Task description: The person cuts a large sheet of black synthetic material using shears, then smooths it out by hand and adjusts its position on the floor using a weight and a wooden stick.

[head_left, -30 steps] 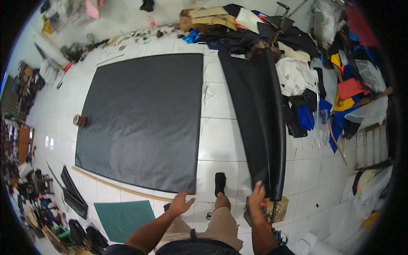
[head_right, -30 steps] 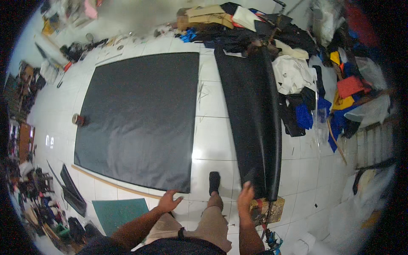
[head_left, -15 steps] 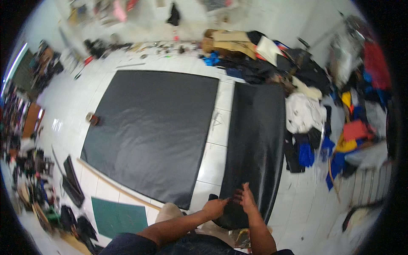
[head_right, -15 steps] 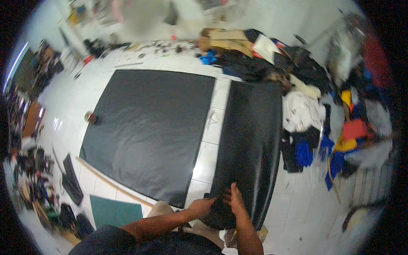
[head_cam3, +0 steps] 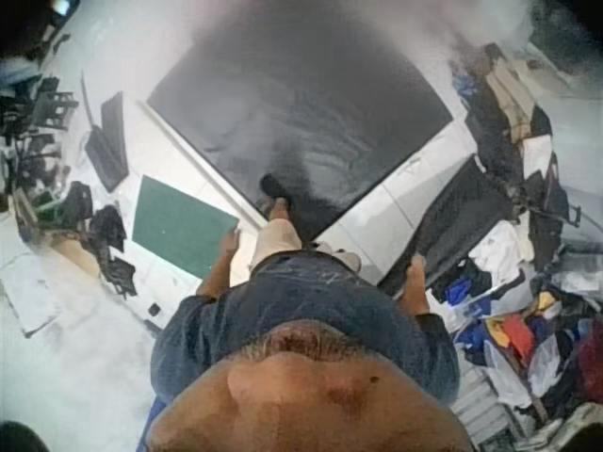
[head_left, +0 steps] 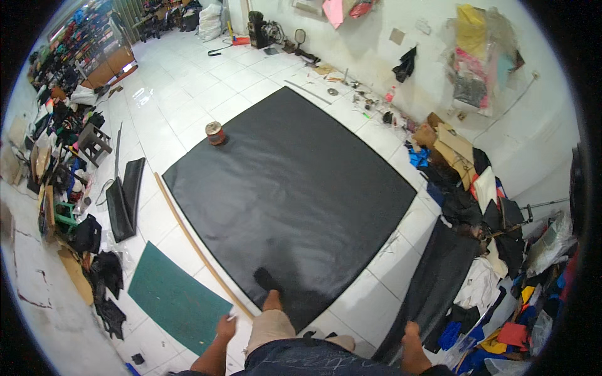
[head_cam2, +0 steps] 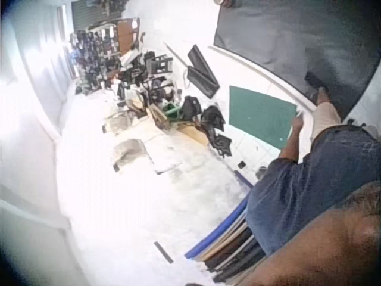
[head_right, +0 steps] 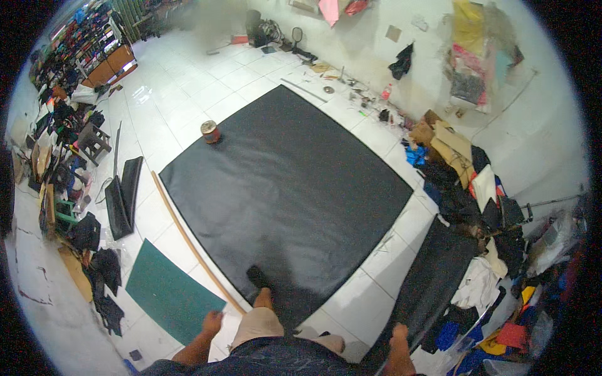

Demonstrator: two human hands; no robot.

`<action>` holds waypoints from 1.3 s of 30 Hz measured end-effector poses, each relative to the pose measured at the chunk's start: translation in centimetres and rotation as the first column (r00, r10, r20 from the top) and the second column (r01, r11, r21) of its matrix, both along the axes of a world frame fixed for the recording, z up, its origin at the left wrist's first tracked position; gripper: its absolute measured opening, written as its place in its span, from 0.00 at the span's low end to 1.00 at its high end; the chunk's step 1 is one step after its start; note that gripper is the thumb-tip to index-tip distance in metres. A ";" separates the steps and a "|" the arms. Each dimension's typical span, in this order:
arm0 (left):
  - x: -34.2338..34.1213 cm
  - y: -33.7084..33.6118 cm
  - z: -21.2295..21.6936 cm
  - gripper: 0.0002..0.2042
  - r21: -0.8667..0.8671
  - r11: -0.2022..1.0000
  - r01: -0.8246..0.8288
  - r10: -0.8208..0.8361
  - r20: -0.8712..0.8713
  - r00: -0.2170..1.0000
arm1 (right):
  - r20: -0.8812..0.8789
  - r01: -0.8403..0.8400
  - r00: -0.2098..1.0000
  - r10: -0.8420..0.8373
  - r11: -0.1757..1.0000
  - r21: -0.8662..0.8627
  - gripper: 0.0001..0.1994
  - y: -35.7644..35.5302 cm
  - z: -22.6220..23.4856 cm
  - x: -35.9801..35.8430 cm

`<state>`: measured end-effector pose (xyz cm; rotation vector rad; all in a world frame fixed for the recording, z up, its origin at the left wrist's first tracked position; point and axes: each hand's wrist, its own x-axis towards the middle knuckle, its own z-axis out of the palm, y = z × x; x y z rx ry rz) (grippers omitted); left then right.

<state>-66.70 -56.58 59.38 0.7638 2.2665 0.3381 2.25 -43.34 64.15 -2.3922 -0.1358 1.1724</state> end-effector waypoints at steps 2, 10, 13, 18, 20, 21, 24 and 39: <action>-13.1 -8.7 1.6 0.25 -0.432 0.900 0.064 -0.108 -0.078 0.991 | 0.051 -0.119 0.991 0.127 0.983 -0.138 0.25 2.0 -0.7 -4.9; -30.1 0.0 6.3 0.12 -0.246 0.753 -0.610 0.654 0.181 0.734 | -0.481 -0.647 -0.303 0.822 -0.548 -0.530 0.21 4.9 4.5 -13.3; -33.4 10.5 6.4 0.12 -0.132 0.748 -0.651 0.638 0.416 0.648 | -0.534 -0.612 -0.481 0.695 -0.702 -0.363 0.20 5.2 5.4 -17.4; -41.5 32.5 9.0 0.18 0.047 0.984 -0.172 0.142 0.372 0.917 | -0.293 -0.580 -0.126 0.948 -0.310 -0.753 0.10 9.4 3.5 -27.8; -44.8 38.6 10.7 0.18 0.052 0.959 -0.279 0.241 0.371 0.897 | -0.203 -0.536 0.072 0.976 -0.134 -0.834 0.09 11.5 4.1 -31.8; -45.9 42.0 11.4 0.18 0.067 0.943 -0.326 0.279 0.377 0.883 | -0.158 -0.523 0.256 0.954 0.000 -0.852 0.09 13.3 4.5 -33.8; -51.6 45.2 12.6 0.14 -0.078 0.891 -0.448 0.439 0.402 0.804 | 0.168 -0.240 0.734 0.658 0.482 -0.843 0.08 20.0 5.7 -39.1; -86.6 73.8 6.5 0.19 -0.250 0.962 0.108 -0.037 0.270 0.962 | 0.591 0.208 0.788 0.172 0.829 -0.519 0.17 56.1 5.9 -74.0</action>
